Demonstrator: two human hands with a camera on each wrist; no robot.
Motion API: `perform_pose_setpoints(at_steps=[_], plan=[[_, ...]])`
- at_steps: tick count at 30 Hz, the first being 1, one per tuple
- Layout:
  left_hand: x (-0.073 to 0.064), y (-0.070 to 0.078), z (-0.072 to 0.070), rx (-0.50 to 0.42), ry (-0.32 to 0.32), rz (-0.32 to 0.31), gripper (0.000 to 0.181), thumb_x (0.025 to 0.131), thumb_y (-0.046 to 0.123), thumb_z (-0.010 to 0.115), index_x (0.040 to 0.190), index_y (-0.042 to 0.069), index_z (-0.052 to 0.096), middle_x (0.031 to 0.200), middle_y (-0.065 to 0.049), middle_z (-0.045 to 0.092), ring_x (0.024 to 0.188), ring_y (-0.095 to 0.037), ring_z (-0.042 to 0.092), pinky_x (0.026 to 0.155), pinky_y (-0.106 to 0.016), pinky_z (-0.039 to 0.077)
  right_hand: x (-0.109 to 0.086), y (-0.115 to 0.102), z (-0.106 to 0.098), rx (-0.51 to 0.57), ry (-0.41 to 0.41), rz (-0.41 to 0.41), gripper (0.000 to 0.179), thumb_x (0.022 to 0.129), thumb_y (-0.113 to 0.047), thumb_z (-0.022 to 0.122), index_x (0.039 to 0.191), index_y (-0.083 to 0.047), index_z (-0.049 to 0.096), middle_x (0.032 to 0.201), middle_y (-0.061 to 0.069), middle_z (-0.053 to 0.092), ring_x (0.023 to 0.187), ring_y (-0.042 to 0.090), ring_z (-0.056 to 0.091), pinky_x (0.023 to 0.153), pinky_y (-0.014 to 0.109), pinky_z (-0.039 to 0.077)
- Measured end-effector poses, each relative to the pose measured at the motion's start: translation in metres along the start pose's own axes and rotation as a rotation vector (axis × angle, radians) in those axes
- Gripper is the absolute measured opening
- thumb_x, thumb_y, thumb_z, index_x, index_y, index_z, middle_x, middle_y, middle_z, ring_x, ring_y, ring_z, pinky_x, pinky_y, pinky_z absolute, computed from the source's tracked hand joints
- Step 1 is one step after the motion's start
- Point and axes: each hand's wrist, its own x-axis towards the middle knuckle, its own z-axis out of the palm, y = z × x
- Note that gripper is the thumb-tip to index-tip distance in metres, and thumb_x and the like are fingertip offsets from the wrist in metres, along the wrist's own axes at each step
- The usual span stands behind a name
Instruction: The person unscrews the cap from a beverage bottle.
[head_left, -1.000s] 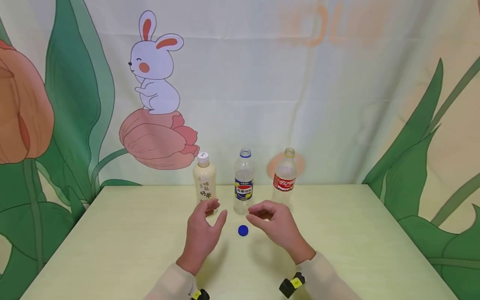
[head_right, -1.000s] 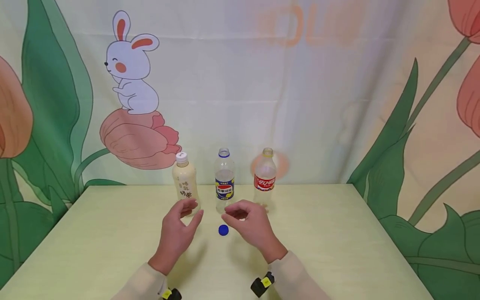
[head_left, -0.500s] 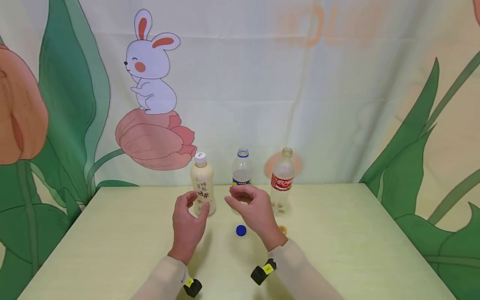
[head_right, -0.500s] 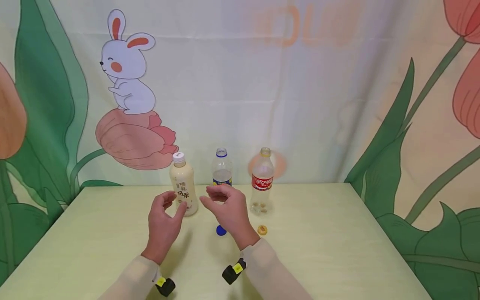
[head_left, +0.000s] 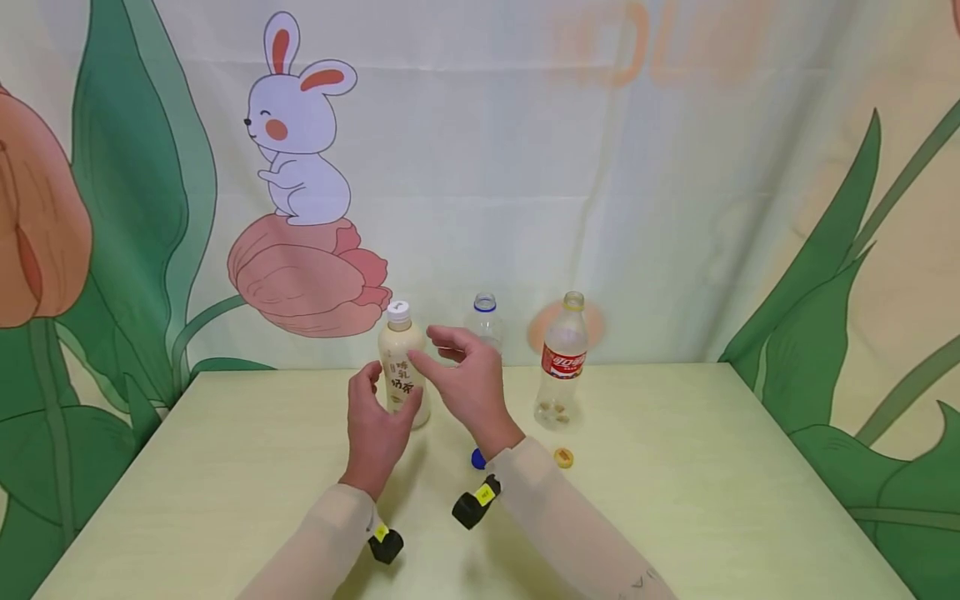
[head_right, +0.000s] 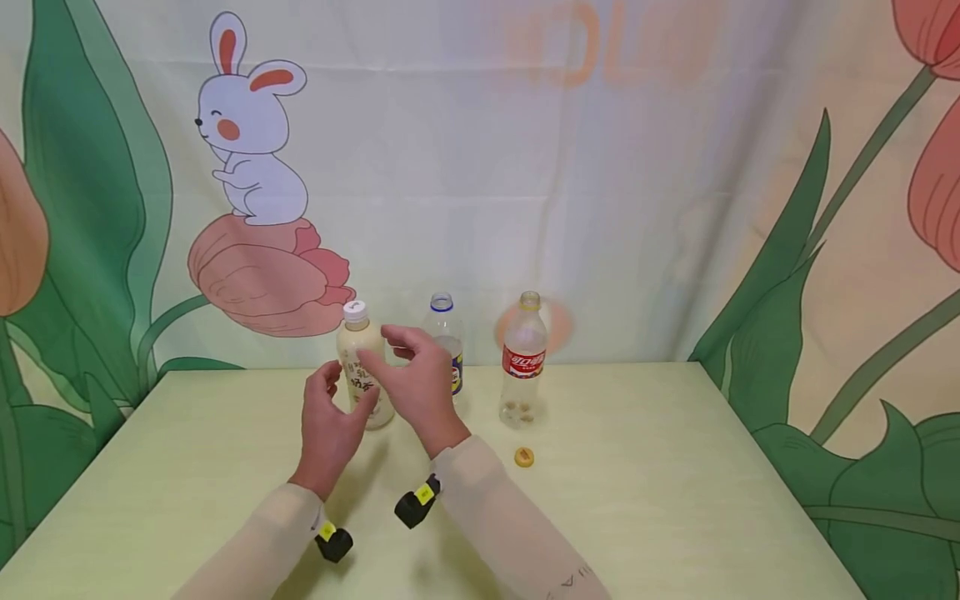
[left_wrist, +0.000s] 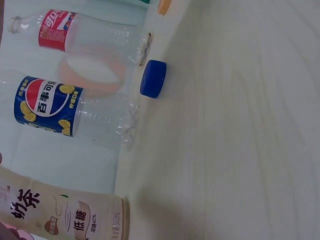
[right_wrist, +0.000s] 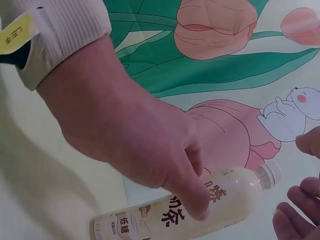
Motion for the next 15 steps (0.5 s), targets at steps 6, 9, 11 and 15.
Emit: perform_pose_setpoints(at_steps=[6, 9, 11, 15], plan=[[0.010, -0.001, 0.001, 0.012, -0.010, -0.056, 0.080, 0.092, 0.036, 0.076, 0.153, 0.007, 0.032, 0.155, -0.014, 0.037, 0.146, -0.034, 0.037, 0.124, -0.049, 0.033, 0.012, -0.006, 0.013, -0.043, 0.044, 0.023, 0.048, 0.087, -0.037, 0.082, 0.128, -0.015, 0.071, 0.130, -0.001, 0.071, 0.117, 0.022, 0.068, 0.100, 0.038, 0.057], [0.015, -0.002, 0.001, 0.016, -0.028, -0.080, 0.083, 0.092, 0.037, 0.076, 0.154, 0.007, 0.031, 0.157, -0.015, 0.037, 0.147, -0.035, 0.036, 0.124, -0.049, 0.033, 0.018, -0.006, 0.020, -0.033, 0.047, 0.023, 0.050, 0.088, -0.036, 0.081, 0.131, -0.015, 0.069, 0.133, -0.001, 0.070, 0.120, 0.023, 0.066, 0.101, 0.039, 0.056], [0.018, -0.002, 0.001, 0.018, -0.040, -0.098, 0.084, 0.092, 0.037, 0.077, 0.155, 0.007, 0.031, 0.159, -0.015, 0.037, 0.148, -0.035, 0.036, 0.124, -0.050, 0.033, 0.021, -0.005, 0.024, -0.026, 0.053, 0.024, 0.049, 0.089, -0.035, 0.081, 0.132, -0.015, 0.068, 0.133, -0.001, 0.069, 0.122, 0.025, 0.066, 0.101, 0.039, 0.057], [0.023, -0.004, 0.003, 0.020, -0.057, -0.123, 0.083, 0.091, 0.035, 0.079, 0.155, 0.009, 0.033, 0.160, -0.014, 0.039, 0.149, -0.034, 0.037, 0.124, -0.050, 0.034, 0.024, -0.003, 0.030, -0.003, 0.066, 0.031, 0.048, 0.090, -0.032, 0.080, 0.132, -0.014, 0.068, 0.134, 0.001, 0.069, 0.123, 0.029, 0.065, 0.101, 0.040, 0.057]])
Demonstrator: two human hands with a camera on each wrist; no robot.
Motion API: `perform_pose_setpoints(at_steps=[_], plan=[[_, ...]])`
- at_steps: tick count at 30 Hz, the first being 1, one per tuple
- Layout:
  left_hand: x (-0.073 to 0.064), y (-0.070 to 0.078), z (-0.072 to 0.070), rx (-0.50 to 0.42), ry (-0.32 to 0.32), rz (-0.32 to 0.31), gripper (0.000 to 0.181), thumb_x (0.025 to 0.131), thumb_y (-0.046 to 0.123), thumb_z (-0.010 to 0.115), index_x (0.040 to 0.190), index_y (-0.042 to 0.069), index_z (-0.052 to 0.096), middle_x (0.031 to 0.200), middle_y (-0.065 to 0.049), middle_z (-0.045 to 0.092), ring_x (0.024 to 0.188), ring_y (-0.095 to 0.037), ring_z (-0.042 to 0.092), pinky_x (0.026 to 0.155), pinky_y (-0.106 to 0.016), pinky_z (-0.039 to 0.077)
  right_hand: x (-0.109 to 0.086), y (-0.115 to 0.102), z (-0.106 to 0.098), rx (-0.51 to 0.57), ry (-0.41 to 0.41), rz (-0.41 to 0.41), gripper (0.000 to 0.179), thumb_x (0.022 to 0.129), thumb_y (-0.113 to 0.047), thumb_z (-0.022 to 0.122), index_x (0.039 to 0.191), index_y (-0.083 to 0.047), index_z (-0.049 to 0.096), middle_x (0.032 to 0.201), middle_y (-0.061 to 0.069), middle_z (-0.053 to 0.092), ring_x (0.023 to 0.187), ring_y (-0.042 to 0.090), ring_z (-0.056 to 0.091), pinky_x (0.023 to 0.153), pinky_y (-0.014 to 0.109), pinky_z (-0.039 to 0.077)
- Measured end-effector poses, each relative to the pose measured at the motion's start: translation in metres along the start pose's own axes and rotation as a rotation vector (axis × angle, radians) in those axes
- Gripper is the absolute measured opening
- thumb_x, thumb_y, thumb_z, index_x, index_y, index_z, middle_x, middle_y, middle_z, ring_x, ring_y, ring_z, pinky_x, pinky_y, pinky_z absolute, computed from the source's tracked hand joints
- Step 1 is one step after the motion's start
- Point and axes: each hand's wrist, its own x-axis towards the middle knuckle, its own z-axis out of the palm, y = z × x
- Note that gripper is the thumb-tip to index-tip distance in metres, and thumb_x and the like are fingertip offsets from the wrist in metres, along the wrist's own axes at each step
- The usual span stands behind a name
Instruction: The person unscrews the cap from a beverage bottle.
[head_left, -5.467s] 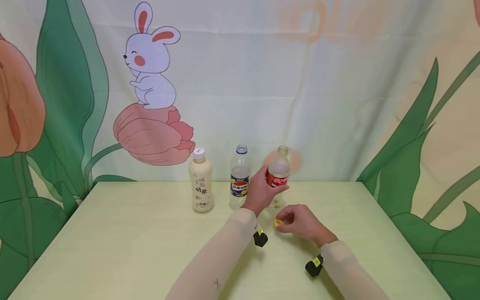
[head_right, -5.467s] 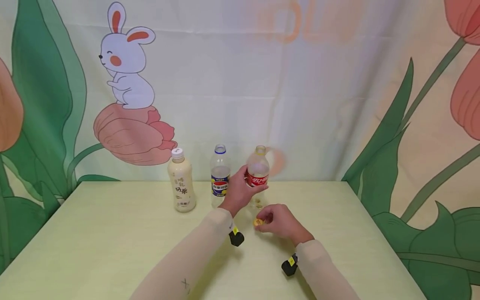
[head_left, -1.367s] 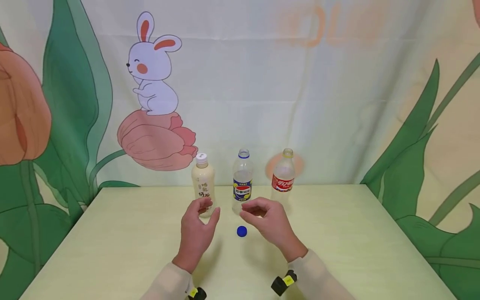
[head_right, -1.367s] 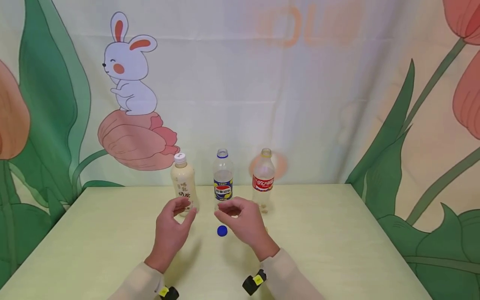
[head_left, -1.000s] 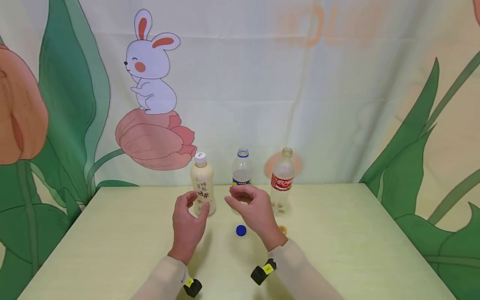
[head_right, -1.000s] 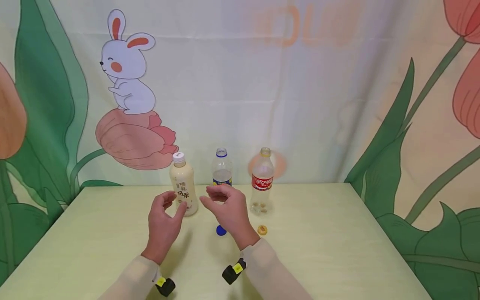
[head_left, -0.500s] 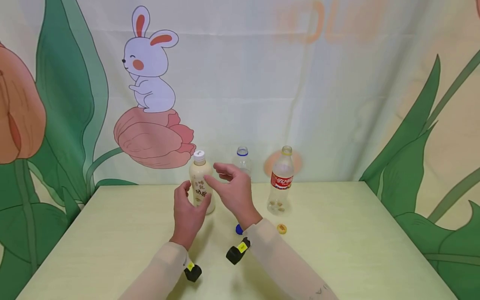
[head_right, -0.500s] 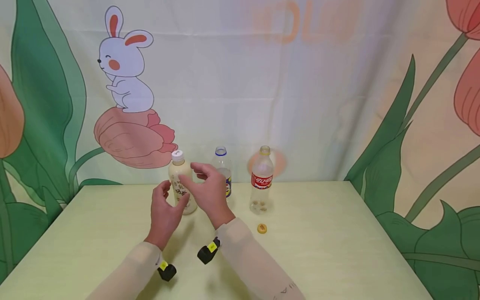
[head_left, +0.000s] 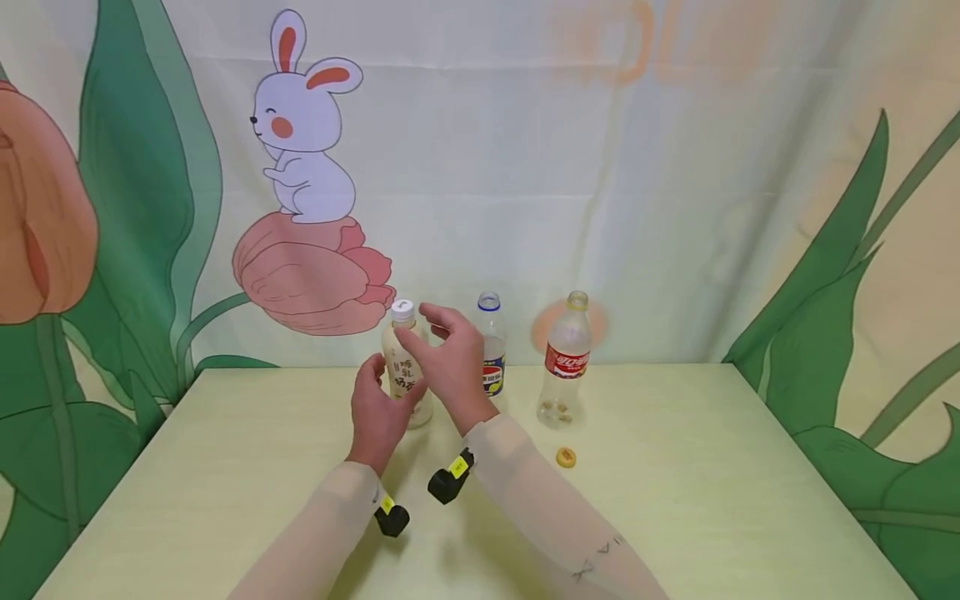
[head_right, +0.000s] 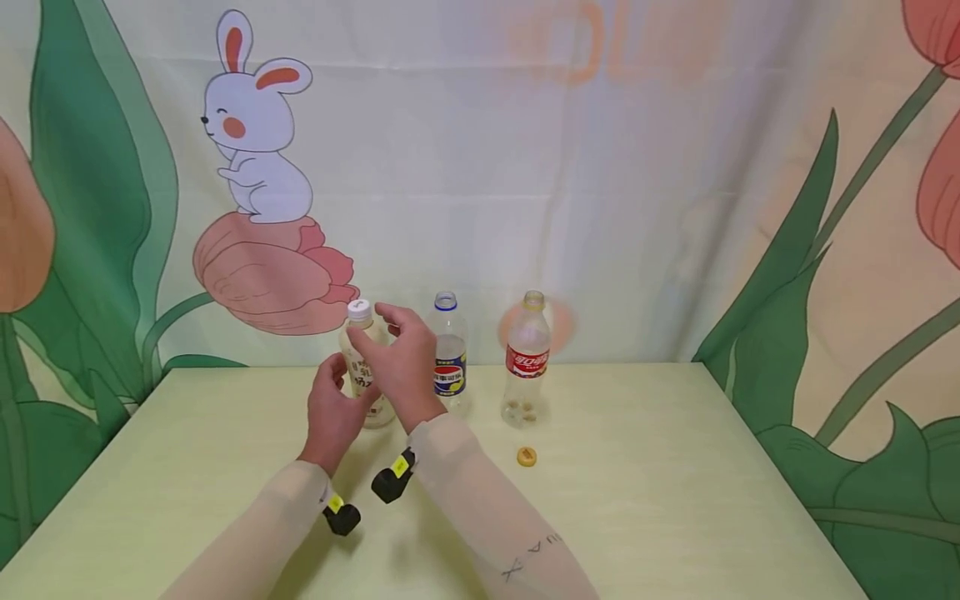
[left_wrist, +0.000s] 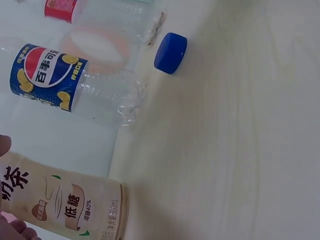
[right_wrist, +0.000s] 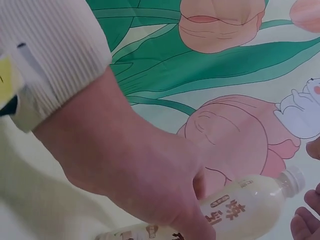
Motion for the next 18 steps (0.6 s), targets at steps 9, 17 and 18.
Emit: perform_pose_setpoints(at_steps=[9, 17, 18], plan=[[0.007, -0.003, 0.004, -0.011, -0.005, -0.014, 0.073, 0.090, 0.033, 0.080, 0.148, 0.010, 0.043, 0.149, -0.010, 0.053, 0.141, -0.032, 0.049, 0.119, -0.050, 0.042, 0.009, 0.000, 0.010, 0.016, 0.058, 0.043, 0.050, 0.089, -0.031, 0.081, 0.133, -0.011, 0.066, 0.136, 0.004, 0.067, 0.124, 0.027, 0.063, 0.102, 0.043, 0.057], [0.012, -0.008, 0.000, -0.020, -0.026, -0.017, 0.073, 0.089, 0.033, 0.081, 0.148, 0.010, 0.045, 0.149, -0.012, 0.055, 0.140, -0.033, 0.050, 0.117, -0.051, 0.044, 0.018, 0.001, 0.016, 0.015, 0.018, 0.086, 0.050, 0.089, -0.032, 0.080, 0.132, -0.011, 0.067, 0.135, 0.006, 0.068, 0.127, 0.030, 0.061, 0.103, 0.043, 0.055], [0.012, -0.009, 0.000, -0.021, -0.034, -0.019, 0.073, 0.089, 0.033, 0.081, 0.149, 0.010, 0.045, 0.149, -0.012, 0.055, 0.140, -0.033, 0.051, 0.117, -0.050, 0.044, 0.018, 0.001, 0.016, 0.012, 0.014, 0.090, 0.050, 0.089, -0.033, 0.080, 0.132, -0.011, 0.067, 0.135, 0.006, 0.068, 0.127, 0.029, 0.061, 0.103, 0.043, 0.055]])
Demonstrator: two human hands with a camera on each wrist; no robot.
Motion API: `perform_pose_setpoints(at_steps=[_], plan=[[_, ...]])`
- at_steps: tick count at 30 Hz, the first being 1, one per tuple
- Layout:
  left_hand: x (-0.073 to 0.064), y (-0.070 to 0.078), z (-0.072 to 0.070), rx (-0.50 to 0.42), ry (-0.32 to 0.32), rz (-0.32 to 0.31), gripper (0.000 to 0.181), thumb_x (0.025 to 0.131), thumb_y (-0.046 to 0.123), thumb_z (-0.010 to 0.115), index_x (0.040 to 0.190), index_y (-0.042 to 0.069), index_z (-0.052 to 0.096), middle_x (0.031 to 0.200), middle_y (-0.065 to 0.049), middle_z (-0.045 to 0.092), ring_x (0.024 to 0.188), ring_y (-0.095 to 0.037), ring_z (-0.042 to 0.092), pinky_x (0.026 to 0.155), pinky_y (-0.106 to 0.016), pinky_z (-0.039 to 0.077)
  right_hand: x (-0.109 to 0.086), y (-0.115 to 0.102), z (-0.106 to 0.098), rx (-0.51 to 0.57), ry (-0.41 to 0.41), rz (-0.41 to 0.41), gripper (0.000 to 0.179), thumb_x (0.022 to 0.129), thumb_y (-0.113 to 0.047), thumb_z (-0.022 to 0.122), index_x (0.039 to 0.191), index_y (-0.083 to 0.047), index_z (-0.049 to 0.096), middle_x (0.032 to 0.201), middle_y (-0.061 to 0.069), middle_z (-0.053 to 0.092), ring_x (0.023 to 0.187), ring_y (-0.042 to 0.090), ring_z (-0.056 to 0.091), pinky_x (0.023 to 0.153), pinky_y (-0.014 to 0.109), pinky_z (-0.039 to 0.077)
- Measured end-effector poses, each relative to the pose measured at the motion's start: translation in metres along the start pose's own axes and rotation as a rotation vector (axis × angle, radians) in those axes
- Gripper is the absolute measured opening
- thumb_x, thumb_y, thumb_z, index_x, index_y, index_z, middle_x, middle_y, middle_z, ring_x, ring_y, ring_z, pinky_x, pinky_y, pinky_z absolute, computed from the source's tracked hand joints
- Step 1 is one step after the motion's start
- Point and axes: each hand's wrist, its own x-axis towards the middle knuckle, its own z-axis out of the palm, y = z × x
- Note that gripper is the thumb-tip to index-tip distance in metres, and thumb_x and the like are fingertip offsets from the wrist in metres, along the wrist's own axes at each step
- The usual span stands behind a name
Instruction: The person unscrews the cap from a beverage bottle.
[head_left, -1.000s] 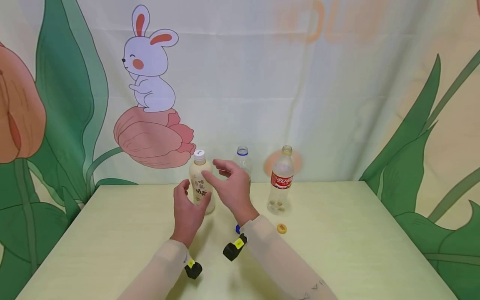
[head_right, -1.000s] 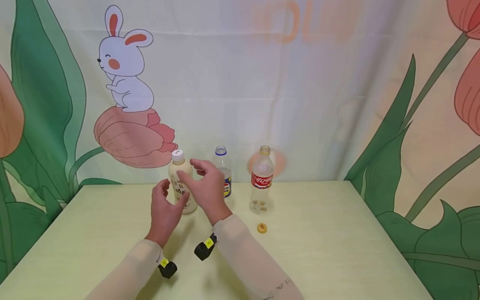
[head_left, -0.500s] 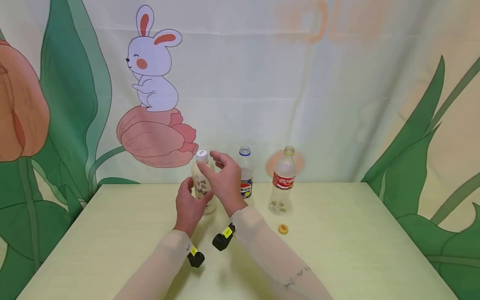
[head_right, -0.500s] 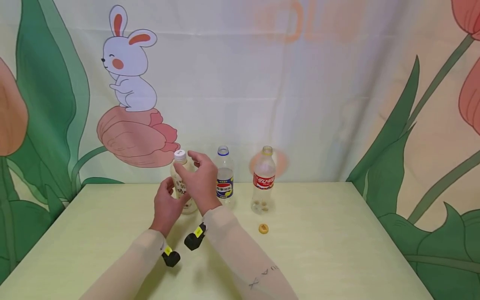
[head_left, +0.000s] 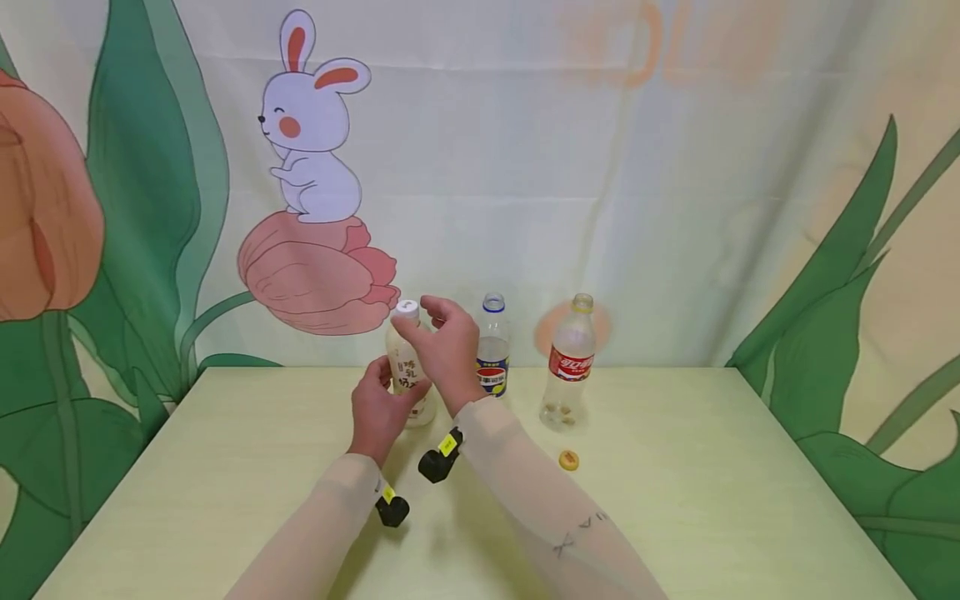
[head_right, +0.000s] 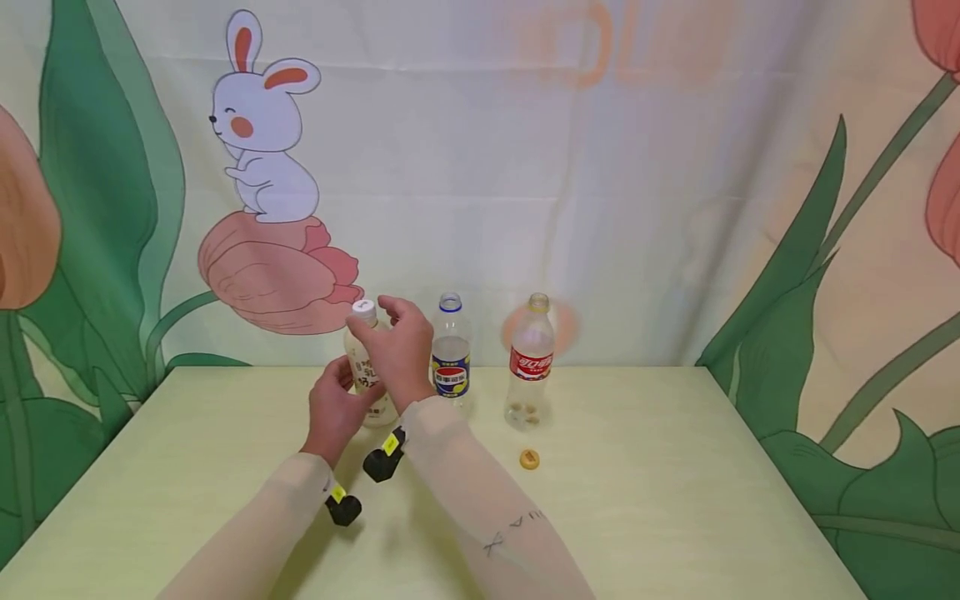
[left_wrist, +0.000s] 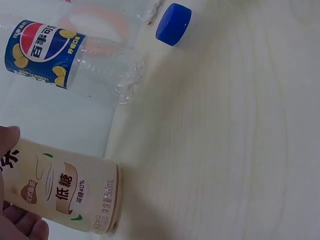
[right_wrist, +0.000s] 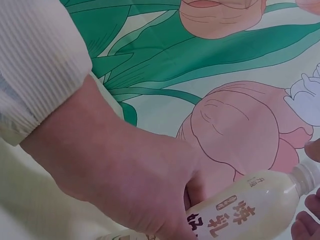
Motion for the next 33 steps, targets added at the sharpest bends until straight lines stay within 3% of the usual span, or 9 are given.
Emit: perform_pose_setpoints(at_steps=[15, 25, 33], plan=[[-0.006, -0.001, -0.002, -0.019, -0.012, 0.004, 0.065, 0.088, 0.031, 0.083, 0.141, 0.011, 0.052, 0.136, -0.011, 0.064, 0.126, -0.031, 0.062, 0.110, -0.049, 0.051, 0.004, -0.001, 0.004, -0.008, 0.008, -0.049, 0.037, 0.088, -0.030, 0.082, 0.117, -0.009, 0.074, 0.105, 0.005, 0.075, 0.093, 0.017, 0.066, 0.082, 0.033, 0.061], [-0.022, 0.006, -0.005, -0.018, -0.019, 0.045, 0.067, 0.084, 0.034, 0.086, 0.137, 0.010, 0.054, 0.127, -0.010, 0.066, 0.117, -0.029, 0.063, 0.105, -0.047, 0.055, -0.002, -0.008, -0.009, -0.054, -0.040, -0.067, 0.038, 0.085, -0.034, 0.085, 0.114, -0.012, 0.075, 0.100, 0.001, 0.074, 0.090, 0.015, 0.065, 0.080, 0.030, 0.058], [-0.042, 0.016, -0.005, -0.025, -0.025, 0.070, 0.064, 0.081, 0.037, 0.088, 0.131, 0.012, 0.057, 0.121, -0.007, 0.067, 0.112, -0.025, 0.063, 0.101, -0.045, 0.056, -0.014, -0.019, -0.032, -0.078, -0.076, -0.096, 0.034, 0.082, -0.038, 0.087, 0.106, -0.017, 0.076, 0.096, -0.002, 0.075, 0.088, 0.014, 0.067, 0.077, 0.028, 0.057]])
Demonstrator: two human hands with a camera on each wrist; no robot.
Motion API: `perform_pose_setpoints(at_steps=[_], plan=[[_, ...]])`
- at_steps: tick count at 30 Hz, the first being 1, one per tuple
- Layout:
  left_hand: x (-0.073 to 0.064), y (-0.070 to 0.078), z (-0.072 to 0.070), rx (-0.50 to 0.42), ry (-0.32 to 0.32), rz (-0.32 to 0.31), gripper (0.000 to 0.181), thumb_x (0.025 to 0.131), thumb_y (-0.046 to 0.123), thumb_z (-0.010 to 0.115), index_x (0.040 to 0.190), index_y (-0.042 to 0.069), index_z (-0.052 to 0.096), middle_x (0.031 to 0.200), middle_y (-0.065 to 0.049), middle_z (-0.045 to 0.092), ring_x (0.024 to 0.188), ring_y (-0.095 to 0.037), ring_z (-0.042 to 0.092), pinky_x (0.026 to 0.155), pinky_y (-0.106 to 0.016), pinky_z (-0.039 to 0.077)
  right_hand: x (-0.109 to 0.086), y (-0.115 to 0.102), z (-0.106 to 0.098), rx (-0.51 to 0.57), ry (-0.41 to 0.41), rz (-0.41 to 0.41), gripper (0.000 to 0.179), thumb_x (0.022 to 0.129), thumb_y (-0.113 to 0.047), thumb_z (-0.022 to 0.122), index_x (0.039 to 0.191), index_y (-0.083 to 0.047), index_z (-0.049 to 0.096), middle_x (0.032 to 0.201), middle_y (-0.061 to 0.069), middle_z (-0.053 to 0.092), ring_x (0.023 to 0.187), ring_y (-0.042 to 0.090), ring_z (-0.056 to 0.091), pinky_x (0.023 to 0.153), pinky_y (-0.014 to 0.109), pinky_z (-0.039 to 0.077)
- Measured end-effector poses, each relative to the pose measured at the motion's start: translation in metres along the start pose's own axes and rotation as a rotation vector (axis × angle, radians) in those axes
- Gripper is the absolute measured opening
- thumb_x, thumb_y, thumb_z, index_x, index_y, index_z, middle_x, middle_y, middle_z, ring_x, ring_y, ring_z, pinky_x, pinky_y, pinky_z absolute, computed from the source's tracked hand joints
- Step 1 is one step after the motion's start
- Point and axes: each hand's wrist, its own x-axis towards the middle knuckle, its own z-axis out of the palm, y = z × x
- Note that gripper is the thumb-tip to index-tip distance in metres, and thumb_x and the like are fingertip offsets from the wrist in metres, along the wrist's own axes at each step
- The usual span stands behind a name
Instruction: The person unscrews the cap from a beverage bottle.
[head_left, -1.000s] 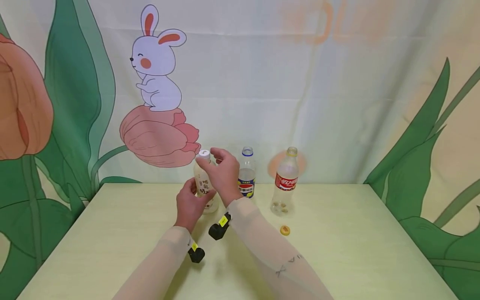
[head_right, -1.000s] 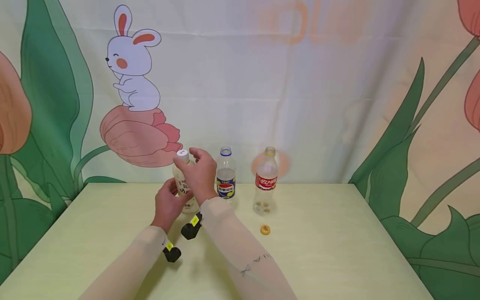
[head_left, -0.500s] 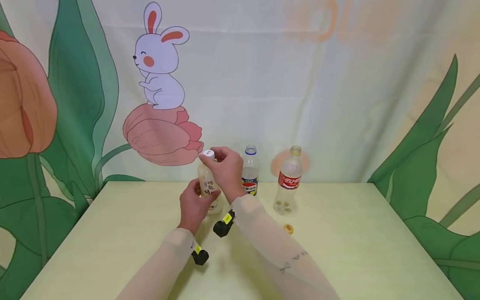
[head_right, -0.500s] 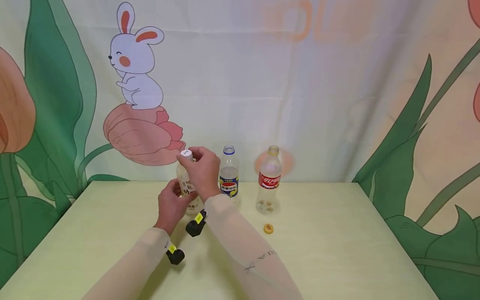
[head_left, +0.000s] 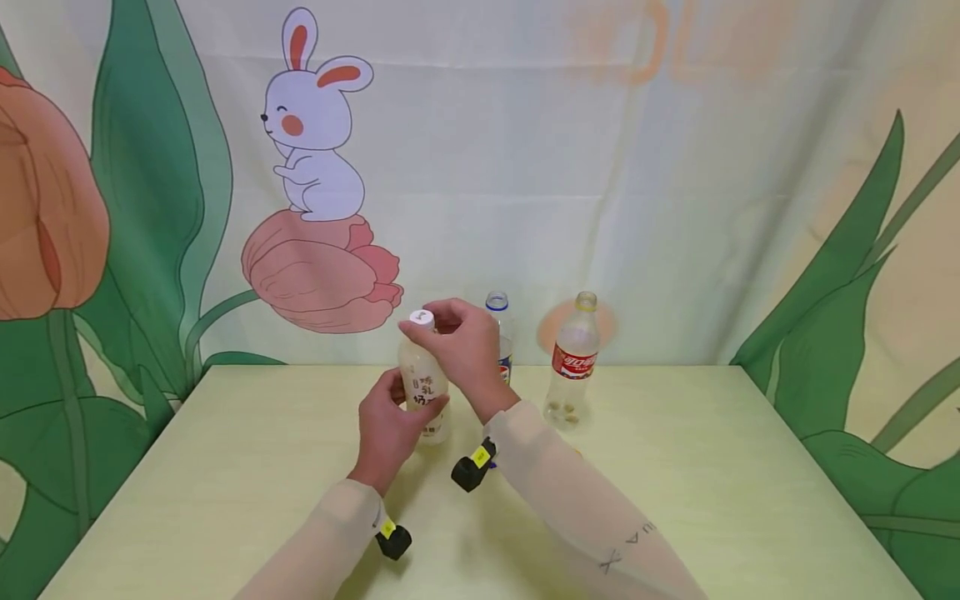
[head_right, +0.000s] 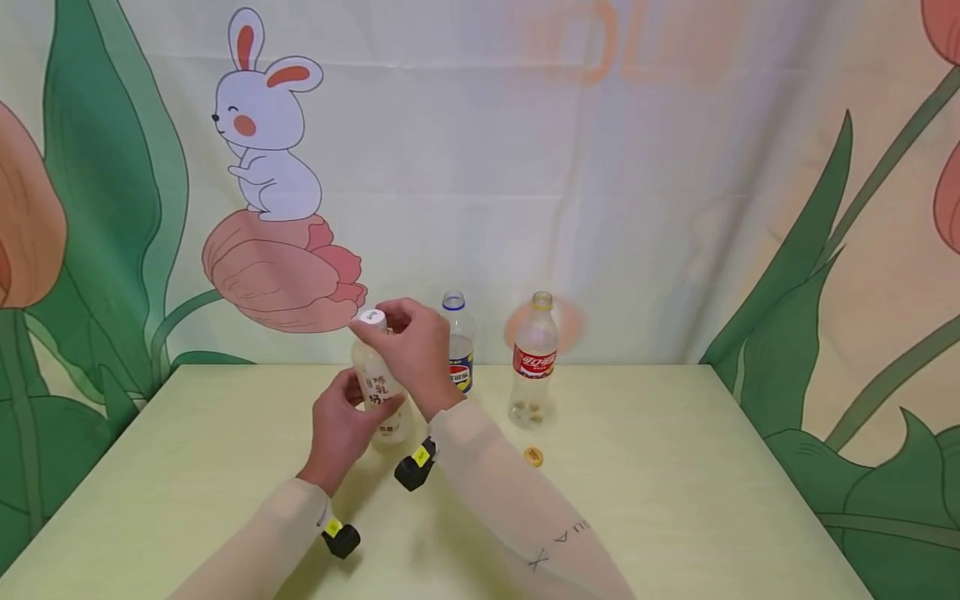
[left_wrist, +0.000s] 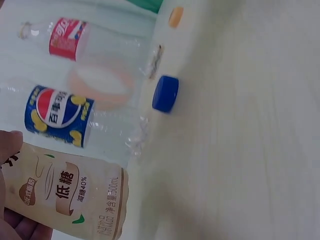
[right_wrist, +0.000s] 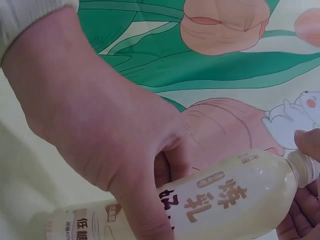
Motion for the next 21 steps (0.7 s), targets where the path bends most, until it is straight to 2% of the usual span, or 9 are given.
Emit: perform_pose_setpoints(at_steps=[7, 15, 21], plan=[[-0.021, 0.017, 0.004, 0.030, -0.018, 0.021, 0.061, 0.082, 0.037, 0.087, 0.131, 0.015, 0.058, 0.123, -0.004, 0.064, 0.112, -0.024, 0.062, 0.100, -0.046, 0.056, -0.011, -0.008, -0.020, -0.023, -0.052, -0.039, 0.033, 0.082, -0.040, 0.086, 0.105, -0.018, 0.076, 0.095, -0.004, 0.076, 0.088, 0.013, 0.070, 0.078, 0.031, 0.058], [-0.042, 0.030, 0.012, 0.041, -0.047, 0.070, 0.059, 0.080, 0.034, 0.090, 0.128, 0.016, 0.061, 0.119, -0.002, 0.064, 0.108, -0.022, 0.064, 0.097, -0.044, 0.057, -0.026, -0.009, -0.045, -0.009, -0.028, -0.058, 0.029, 0.081, -0.041, 0.087, 0.099, -0.021, 0.077, 0.093, -0.005, 0.075, 0.093, 0.015, 0.067, 0.086, 0.037, 0.056], [-0.054, 0.036, 0.018, -0.001, -0.053, 0.126, 0.057, 0.077, 0.032, 0.092, 0.124, 0.016, 0.063, 0.115, 0.000, 0.067, 0.105, -0.020, 0.066, 0.095, -0.042, 0.057, -0.036, -0.011, -0.063, 0.005, -0.042, -0.038, 0.025, 0.080, -0.041, 0.087, 0.097, -0.025, 0.077, 0.092, -0.006, 0.076, 0.094, 0.017, 0.067, 0.080, 0.039, 0.056]])
